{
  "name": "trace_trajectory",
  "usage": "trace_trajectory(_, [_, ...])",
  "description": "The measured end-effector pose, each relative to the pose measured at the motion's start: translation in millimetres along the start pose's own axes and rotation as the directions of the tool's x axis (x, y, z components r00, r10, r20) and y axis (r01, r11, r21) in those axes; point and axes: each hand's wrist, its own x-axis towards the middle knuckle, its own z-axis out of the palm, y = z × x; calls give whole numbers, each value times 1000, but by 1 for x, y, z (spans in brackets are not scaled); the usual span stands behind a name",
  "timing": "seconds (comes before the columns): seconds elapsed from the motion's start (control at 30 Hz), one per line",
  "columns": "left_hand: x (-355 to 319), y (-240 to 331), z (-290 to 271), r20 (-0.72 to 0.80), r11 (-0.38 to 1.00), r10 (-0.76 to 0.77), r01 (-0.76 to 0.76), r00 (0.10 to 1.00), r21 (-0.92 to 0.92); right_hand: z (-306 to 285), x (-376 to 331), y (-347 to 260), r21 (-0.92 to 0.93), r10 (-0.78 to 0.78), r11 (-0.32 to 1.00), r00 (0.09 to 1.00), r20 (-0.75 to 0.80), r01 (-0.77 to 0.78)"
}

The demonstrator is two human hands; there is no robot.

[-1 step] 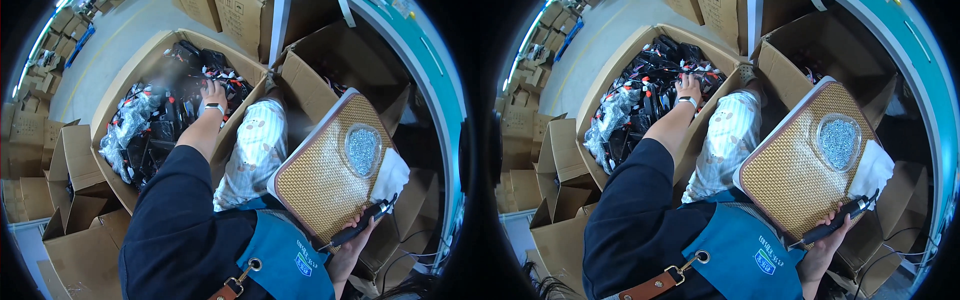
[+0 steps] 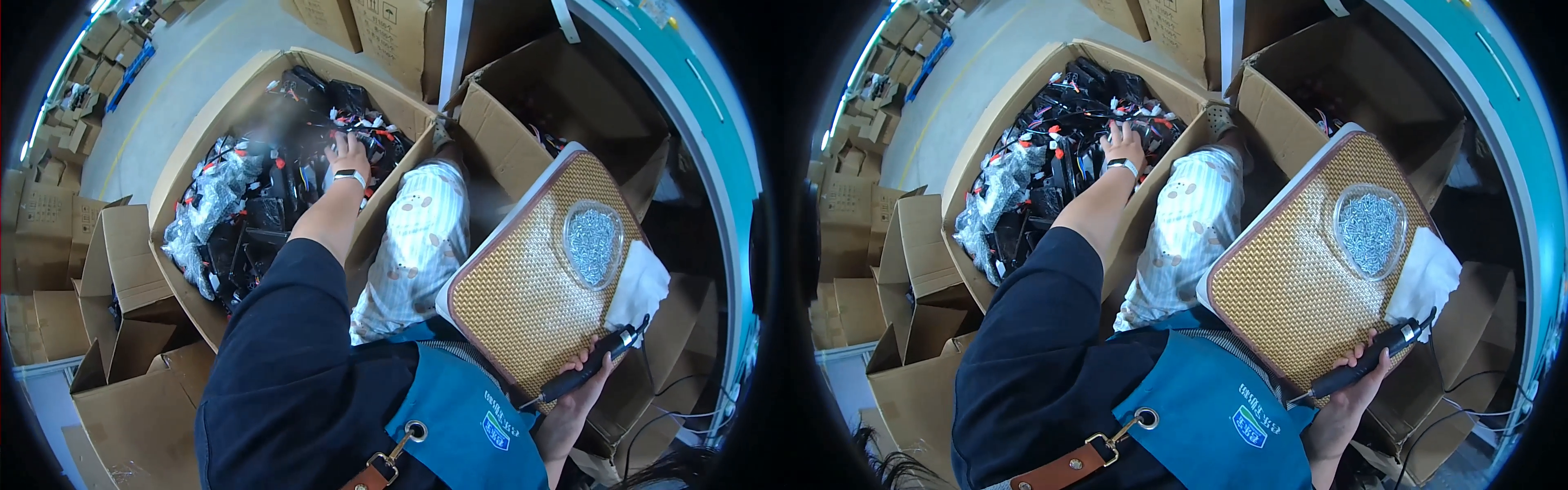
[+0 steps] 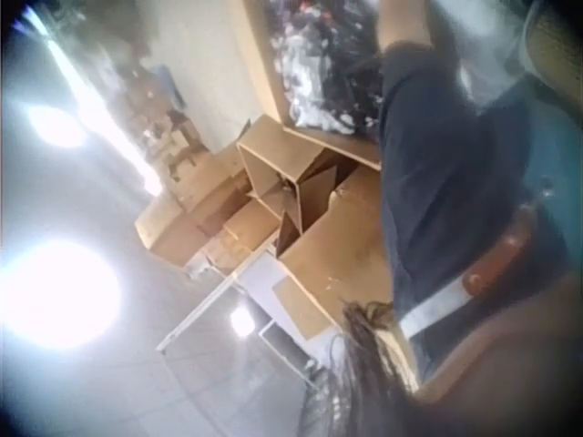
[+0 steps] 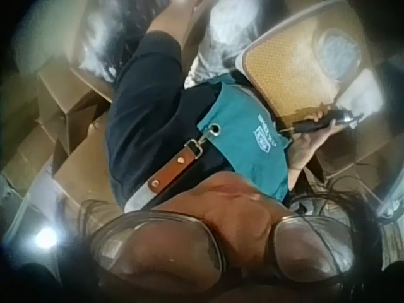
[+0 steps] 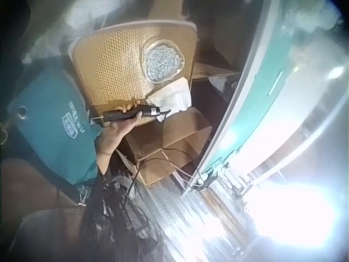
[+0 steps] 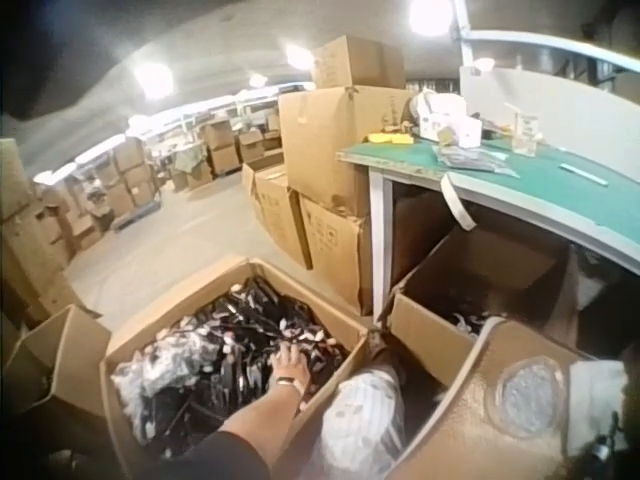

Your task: The person assembles plastic housings for electronic units by securing them with screws using an electric screwdriver.

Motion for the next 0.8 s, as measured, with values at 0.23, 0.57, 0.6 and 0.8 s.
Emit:
trace_trajectory(0.23, [-14,-26,-44,-124,973,-107,78,986,-215,-4,-1,-2,7,0,1000,1000,-18,0])
trace_trajectory(0.57, [-29,-22,-40,165,896,-385,410,908,-169,-2,-1,-3,40,12,999,1000,-27,-11])
trace_trajectory(0.6, [-28,-25,-39,119,891,-395,411,911,-191,-1,0,-1,32,17,999,1000,-18,-17])
trace_trajectory(0.8, [-24,-65,-96,-179,840,-267,138,947,-525,-6,2,-2,54,29,998,999,21,-30])
